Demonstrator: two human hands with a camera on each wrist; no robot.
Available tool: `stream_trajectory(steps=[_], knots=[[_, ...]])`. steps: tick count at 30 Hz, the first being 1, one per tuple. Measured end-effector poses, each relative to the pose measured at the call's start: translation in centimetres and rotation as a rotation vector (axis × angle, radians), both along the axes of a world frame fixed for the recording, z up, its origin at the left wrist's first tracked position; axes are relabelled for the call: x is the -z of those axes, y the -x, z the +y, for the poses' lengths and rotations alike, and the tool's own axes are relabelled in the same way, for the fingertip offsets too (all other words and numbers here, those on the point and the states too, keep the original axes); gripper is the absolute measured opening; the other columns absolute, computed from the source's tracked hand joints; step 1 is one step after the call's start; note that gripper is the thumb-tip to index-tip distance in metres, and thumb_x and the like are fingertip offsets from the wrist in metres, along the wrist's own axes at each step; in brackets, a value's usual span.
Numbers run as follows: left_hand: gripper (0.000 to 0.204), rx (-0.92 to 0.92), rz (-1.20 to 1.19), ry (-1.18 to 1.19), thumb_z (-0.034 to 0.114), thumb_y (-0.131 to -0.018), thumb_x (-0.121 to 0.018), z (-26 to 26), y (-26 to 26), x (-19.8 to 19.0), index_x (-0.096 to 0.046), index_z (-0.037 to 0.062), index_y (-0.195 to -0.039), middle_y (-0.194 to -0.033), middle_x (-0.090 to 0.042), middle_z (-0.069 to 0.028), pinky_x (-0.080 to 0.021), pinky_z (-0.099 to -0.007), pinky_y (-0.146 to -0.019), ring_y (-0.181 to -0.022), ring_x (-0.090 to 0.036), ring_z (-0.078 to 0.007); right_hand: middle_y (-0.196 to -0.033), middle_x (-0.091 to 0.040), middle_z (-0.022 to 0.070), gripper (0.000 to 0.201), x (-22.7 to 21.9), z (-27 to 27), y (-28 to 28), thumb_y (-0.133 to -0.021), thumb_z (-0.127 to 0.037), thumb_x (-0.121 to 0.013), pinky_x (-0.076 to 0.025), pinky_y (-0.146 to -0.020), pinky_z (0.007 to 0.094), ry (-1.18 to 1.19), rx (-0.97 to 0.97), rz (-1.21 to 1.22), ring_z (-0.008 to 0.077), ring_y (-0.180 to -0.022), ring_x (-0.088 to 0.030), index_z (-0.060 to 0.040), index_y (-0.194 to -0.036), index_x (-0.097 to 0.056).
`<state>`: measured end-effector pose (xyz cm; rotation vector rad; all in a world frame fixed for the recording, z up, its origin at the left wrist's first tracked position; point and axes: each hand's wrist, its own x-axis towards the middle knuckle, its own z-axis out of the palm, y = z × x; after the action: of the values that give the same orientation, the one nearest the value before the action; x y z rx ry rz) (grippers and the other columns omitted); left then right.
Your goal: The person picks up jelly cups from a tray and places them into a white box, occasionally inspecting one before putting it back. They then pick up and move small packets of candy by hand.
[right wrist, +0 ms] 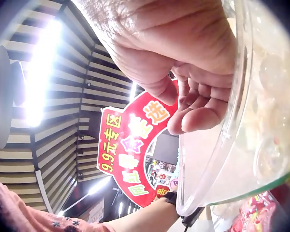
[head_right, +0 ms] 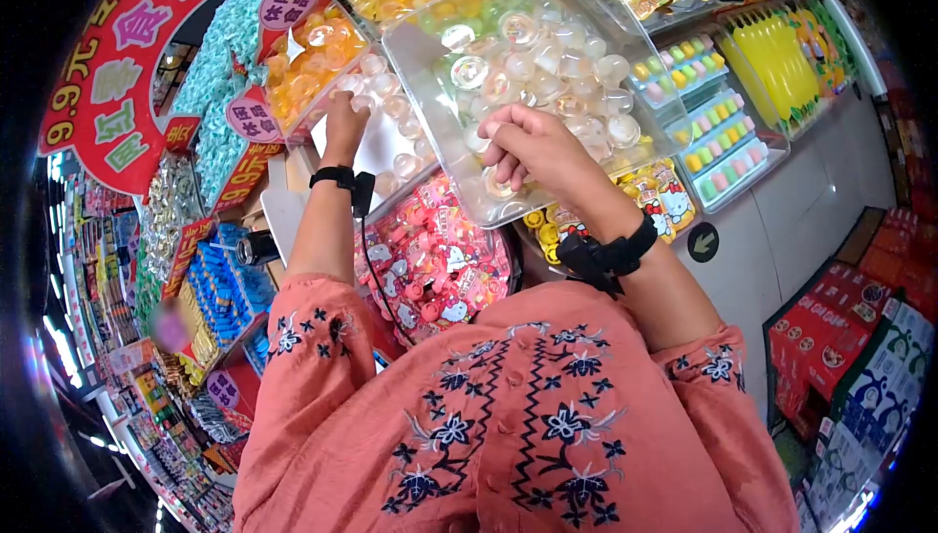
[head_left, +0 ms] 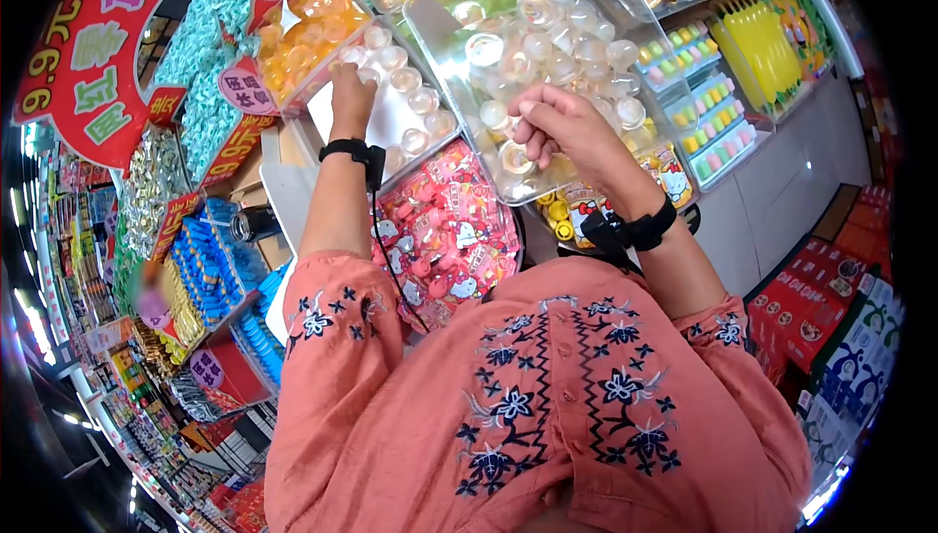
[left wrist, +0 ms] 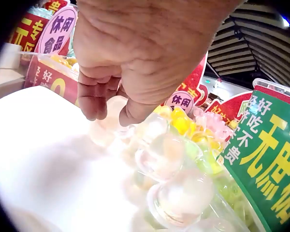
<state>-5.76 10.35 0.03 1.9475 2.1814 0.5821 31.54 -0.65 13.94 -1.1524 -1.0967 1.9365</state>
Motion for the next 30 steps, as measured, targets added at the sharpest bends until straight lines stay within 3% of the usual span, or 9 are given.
stream_trajectory(steps=[5, 11, 14, 17, 23, 24, 26, 28, 30], knots=[[0.048, -0.009, -0.064, 0.009, 0.018, -0.081, -0.069, -0.2, 0.5, 0.1, -0.055, -0.0081, -0.119, -0.123, -0.057, -0.0312, -0.046, -0.0469, -0.098, -0.114, -0.055, -0.0454, -0.084, -0.066, 0.0039, 0.021, 0.2, 0.0, -0.2, -0.098, -0.024, -0.056, -0.049, -0.054, 0.0225, 0.020, -0.013, 0.010, 0.0080, -0.064, -0.061, -0.0043, -0.105, -0.061], [0.062, -0.076, -0.108, 0.116, 0.026, -0.084, -0.070, 0.3, 1.5, 0.7, -0.047, -0.0083, -0.131, -0.125, -0.061, -0.0264, -0.050, -0.0404, -0.094, -0.113, -0.062, -0.0373, -0.084, -0.066, 0.0035, 0.020, 0.6, -0.3, -0.4, -0.098, -0.023, -0.056, -0.049, -0.053, 0.0227, 0.012, -0.008, 0.009, 0.0086, -0.065, -0.061, -0.0044, -0.104, -0.061], [0.063, -0.154, -0.250, 0.171, 0.028, -0.084, -0.070, 0.5, 1.0, 0.8, -0.048, -0.0077, -0.131, -0.126, -0.060, -0.0273, -0.049, -0.0412, -0.095, -0.113, -0.062, -0.0378, -0.083, -0.065, 0.0035, 0.021, 0.6, -0.4, -0.6, -0.098, -0.023, -0.056, -0.049, -0.053, 0.0227, -0.001, -0.001, 0.010, 0.0087, -0.065, -0.061, -0.0042, -0.104, -0.060], [0.072, -0.100, -0.162, 0.192, 0.032, -0.085, -0.067, 0.7, 1.4, 0.9, -0.039, -0.0082, -0.137, -0.125, -0.061, -0.0286, -0.047, -0.0439, -0.099, -0.115, -0.059, -0.0435, -0.084, -0.065, 0.0035, 0.021, 1.0, -0.4, -0.8, -0.098, -0.023, -0.055, -0.049, -0.053, 0.0227, -0.002, 0.000, 0.034, 0.0086, -0.065, -0.061, -0.0040, -0.103, -0.060], [0.065, -0.054, -0.103, 0.045, 0.034, -0.083, -0.071, 0.8, 2.2, 0.8, -0.051, -0.0095, -0.127, -0.122, -0.061, -0.0312, -0.047, -0.0448, -0.098, -0.114, -0.059, -0.0438, -0.084, -0.064, 0.0023, 0.021, 0.4, -0.5, -0.7, -0.099, -0.023, -0.054, -0.049, -0.054, 0.0211, -0.045, 0.014, -0.016, 0.0072, -0.064, -0.060, -0.0041, -0.105, -0.062], [0.070, -0.062, -0.140, 0.101, 0.037, -0.086, -0.071, 1.5, 2.7, 0.4, -0.050, -0.0105, -0.132, -0.123, -0.062, -0.0270, -0.056, -0.0375, -0.078, -0.103, -0.066, -0.0302, -0.084, -0.064, 0.0024, 0.021, 0.6, -0.3, -1.0, -0.099, -0.023, -0.054, -0.049, -0.054, 0.0213, -0.060, 0.020, -0.024, 0.0072, -0.064, -0.060, -0.0038, -0.105, -0.062], [0.063, -0.113, -0.324, 0.040, 0.036, -0.088, -0.070, 1.3, 1.5, -2.4, -0.052, -0.0076, -0.130, -0.118, -0.064, -0.0207, -0.057, -0.0325, -0.069, -0.098, -0.067, -0.0230, -0.085, -0.064, 0.0024, 0.022, 1.2, 0.5, -1.6, -0.100, -0.022, -0.054, -0.049, -0.054, 0.0216, -0.087, 0.035, -0.039, 0.0072, -0.065, -0.060, -0.0033, -0.106, -0.062], [0.055, -0.125, -0.573, -0.061, 0.035, -0.090, -0.069, -1.5, -3.4, -9.3, -0.055, -0.0049, -0.126, -0.111, -0.065, -0.0134, -0.057, -0.0306, -0.068, -0.095, -0.065, -0.0190, -0.085, -0.064, 0.0025, 0.023, 1.4, 1.1, -2.3, -0.099, -0.021, -0.053, -0.050, -0.054, 0.0221, -0.169, 0.082, -0.121, 0.0077, -0.065, -0.060, -0.0026, -0.110, -0.062], [0.043, 0.016, -0.663, -0.115, 0.028, -0.094, -0.067, -3.5, -5.8, -12.9, -0.056, -0.0023, -0.122, -0.107, -0.064, -0.0084, -0.054, -0.0275, -0.074, -0.093, -0.063, -0.0155, -0.086, -0.064, 0.0030, 0.023, 1.3, 1.6, -3.0, -0.099, -0.020, -0.053, -0.050, -0.055, 0.0224, -0.223, 0.101, -0.190, 0.0077, -0.066, -0.060, -0.0024, -0.111, -0.062]])
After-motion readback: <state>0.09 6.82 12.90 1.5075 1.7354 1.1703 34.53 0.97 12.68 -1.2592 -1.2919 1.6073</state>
